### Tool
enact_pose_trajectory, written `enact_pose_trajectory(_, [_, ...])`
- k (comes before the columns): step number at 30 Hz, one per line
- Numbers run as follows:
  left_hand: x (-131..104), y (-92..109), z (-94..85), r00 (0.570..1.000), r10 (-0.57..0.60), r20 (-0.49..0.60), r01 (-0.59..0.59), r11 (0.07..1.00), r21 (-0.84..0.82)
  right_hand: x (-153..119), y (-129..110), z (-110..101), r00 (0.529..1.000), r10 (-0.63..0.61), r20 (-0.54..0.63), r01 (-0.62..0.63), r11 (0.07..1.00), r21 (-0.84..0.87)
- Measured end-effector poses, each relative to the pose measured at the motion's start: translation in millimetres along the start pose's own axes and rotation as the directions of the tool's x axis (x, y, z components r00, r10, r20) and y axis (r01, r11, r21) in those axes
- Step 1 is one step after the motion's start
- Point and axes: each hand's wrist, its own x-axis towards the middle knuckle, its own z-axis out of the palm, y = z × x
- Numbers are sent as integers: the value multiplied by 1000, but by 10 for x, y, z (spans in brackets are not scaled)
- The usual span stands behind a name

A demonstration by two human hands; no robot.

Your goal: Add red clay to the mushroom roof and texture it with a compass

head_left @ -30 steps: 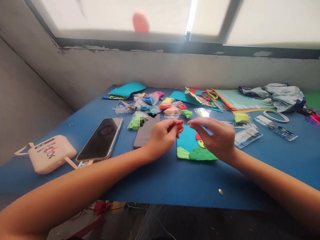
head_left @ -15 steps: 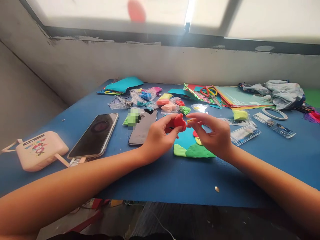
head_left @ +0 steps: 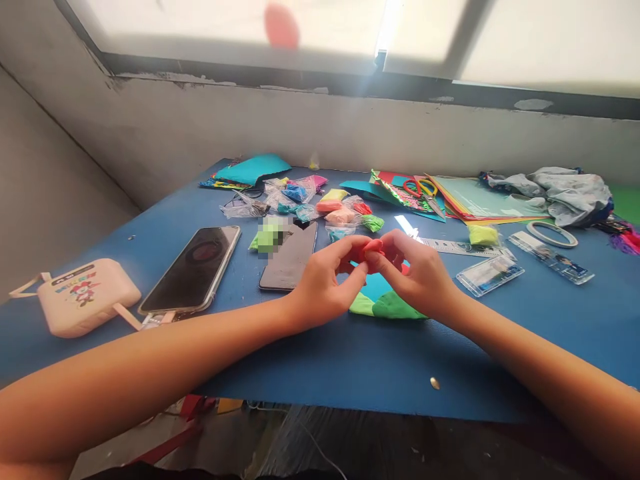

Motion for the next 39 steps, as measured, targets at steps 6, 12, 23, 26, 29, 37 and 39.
enact_pose_trajectory(6, [5, -15, 12, 998, -62, -22, 60, 994, -95, 29, -14, -66, 983, 80, 167, -82, 997, 8])
enact_pose_trajectory(12, [11, 26, 4, 990, -142, -15, 141, 988, -67, 53, 29, -60, 969, -13, 248, -8, 996, 84])
enact_pose_trajectory(23, [15, 37, 5, 985, -172, 28, 174, 979, -104, 33, -29, -41, 974, -32, 225, 6, 994, 114])
enact_pose_trajectory(26, [39, 50, -12, 971, -226, 79, 236, 958, -161, 29, -46, -57, 963, 15, 268, -55, 988, 143])
enact_pose_trajectory(29, [68, 68, -35, 950, -292, 114, 309, 933, -186, 34, -71, -98, 933, 63, 355, -142, 970, 200])
enact_pose_trajectory(37, [76, 32, -13, 943, -329, 46, 332, 926, -179, 25, -68, -93, 945, 82, 317, -124, 986, 113])
enact_pose_trajectory(39, [69, 20, -11, 947, -321, 16, 320, 938, -133, 16, -55, -61, 952, 102, 289, -118, 992, 39])
